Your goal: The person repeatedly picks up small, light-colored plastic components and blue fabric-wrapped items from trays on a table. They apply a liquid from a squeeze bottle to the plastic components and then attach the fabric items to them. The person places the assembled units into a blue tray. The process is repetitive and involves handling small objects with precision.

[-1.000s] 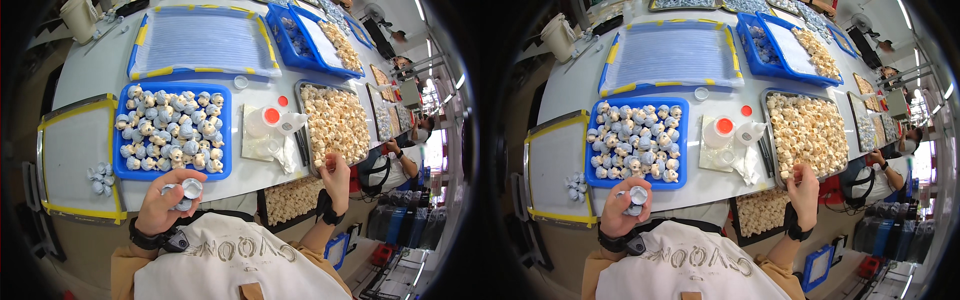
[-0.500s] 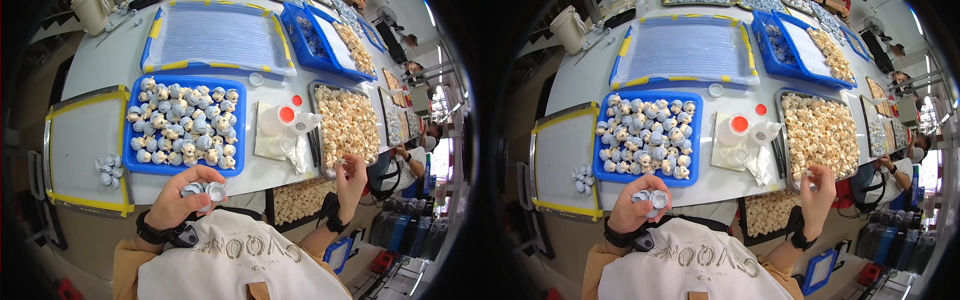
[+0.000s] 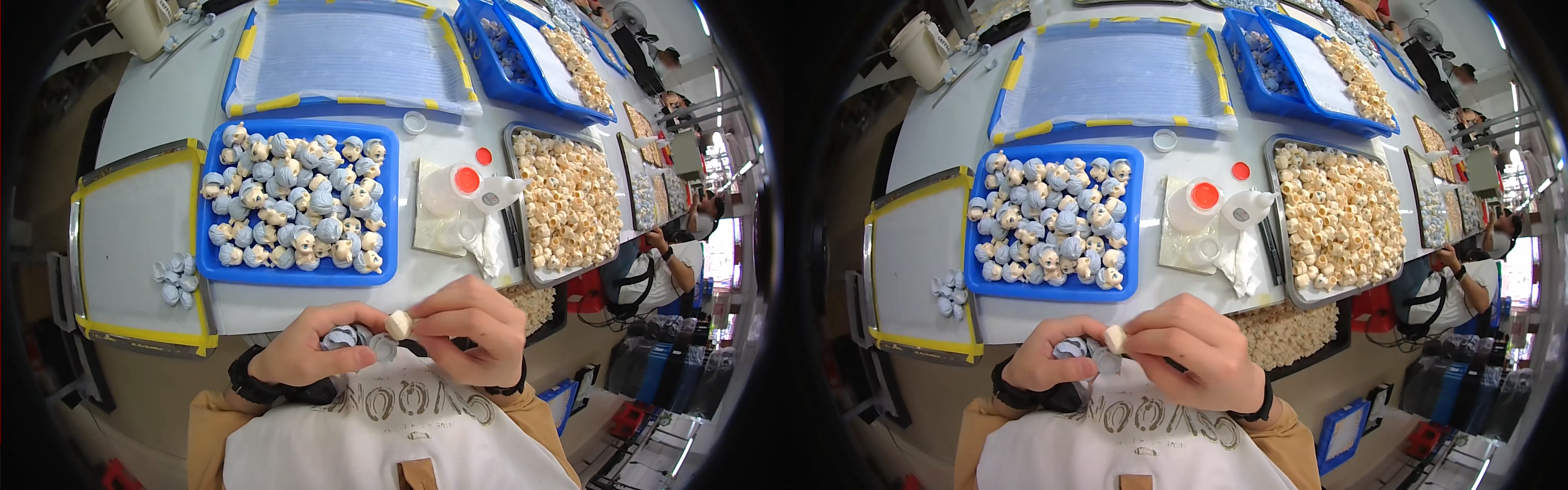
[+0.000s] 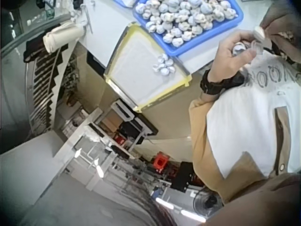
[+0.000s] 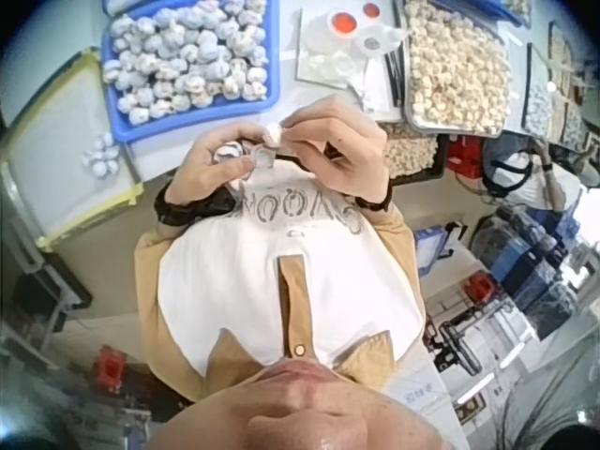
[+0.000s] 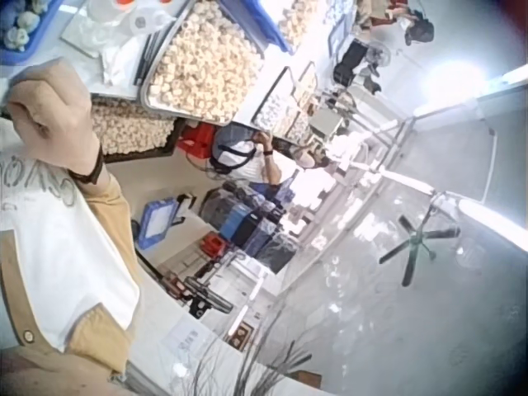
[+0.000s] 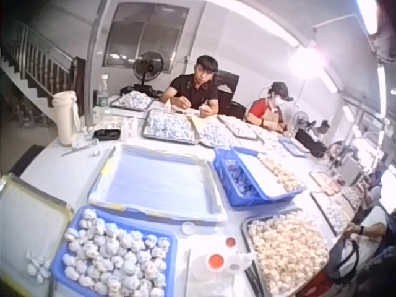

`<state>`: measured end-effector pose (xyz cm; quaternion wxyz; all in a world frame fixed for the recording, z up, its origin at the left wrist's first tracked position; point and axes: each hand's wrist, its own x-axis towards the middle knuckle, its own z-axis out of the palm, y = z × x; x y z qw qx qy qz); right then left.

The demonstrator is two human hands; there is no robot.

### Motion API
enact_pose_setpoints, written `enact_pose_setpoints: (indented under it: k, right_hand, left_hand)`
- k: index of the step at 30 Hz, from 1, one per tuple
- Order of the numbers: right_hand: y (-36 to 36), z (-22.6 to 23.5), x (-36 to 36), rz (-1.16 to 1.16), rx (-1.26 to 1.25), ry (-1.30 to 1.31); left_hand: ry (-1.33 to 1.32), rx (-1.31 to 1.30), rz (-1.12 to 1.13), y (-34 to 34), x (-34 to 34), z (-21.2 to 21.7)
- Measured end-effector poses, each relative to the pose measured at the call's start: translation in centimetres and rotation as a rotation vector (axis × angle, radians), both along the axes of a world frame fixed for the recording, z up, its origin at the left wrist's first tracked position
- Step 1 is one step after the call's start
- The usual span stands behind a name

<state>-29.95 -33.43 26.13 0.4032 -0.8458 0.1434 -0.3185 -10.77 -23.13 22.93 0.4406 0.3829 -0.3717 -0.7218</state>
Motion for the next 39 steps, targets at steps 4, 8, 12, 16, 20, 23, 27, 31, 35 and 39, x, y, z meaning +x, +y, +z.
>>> enact_pose_setpoints:
  k: [4,8,12,16,20,23,27,31,35,39]
  right_hand:
    - [0.2,0.0,0.9,0.087,-0.034,0.051]
    - [0.1,-0.1,1.4,0.118,-0.027,0.106]
    - [-0.1,0.0,1.4,0.095,-0.06,0.14]
    - [-0.5,-0.5,1.1,0.109,-0.115,0.159]
    - [-0.6,-0.2,0.8,0.079,-0.041,0.151]
    - [-0.9,0.3,0.4,0.016,-0.01,0.131]
    - [-2.8,2.1,-1.7,-0.376,-0.063,0.152]
    - [-4.8,0.8,-2.3,-0.529,-0.168,0.36]
    - [-5.4,-0.6,-2.0,-0.483,-0.248,0.394]
    - [-5.5,-0.6,-1.6,-0.462,-0.285,0.426]
  left_hand:
    - [-0.067,-0.147,-0.054,-0.4,-0.7,-1.0]
    - [-0.076,-0.174,-0.054,-0.6,-1.2,-1.0]
    - [-0.125,-0.235,-0.093,-0.6,-0.7,-1.0]
    - [-0.108,-0.211,-0.06,-0.6,-1.1,-0.8]
    - [-0.109,-0.173,-0.13,-0.7,-0.8,-1.0]
    - [-0.081,-0.156,-0.092,-0.6,-1.0,-0.9]
    - [-0.052,-0.074,0.053,-0.2,-1.1,-0.7]
    - [-0.066,-0.086,0.158,-0.4,-0.9,-0.7]
    - [-0.076,-0.121,0.259,0.0,-0.8,-1.1]
    - [-0.072,-0.15,0.321,0.2,-0.7,-1.2]
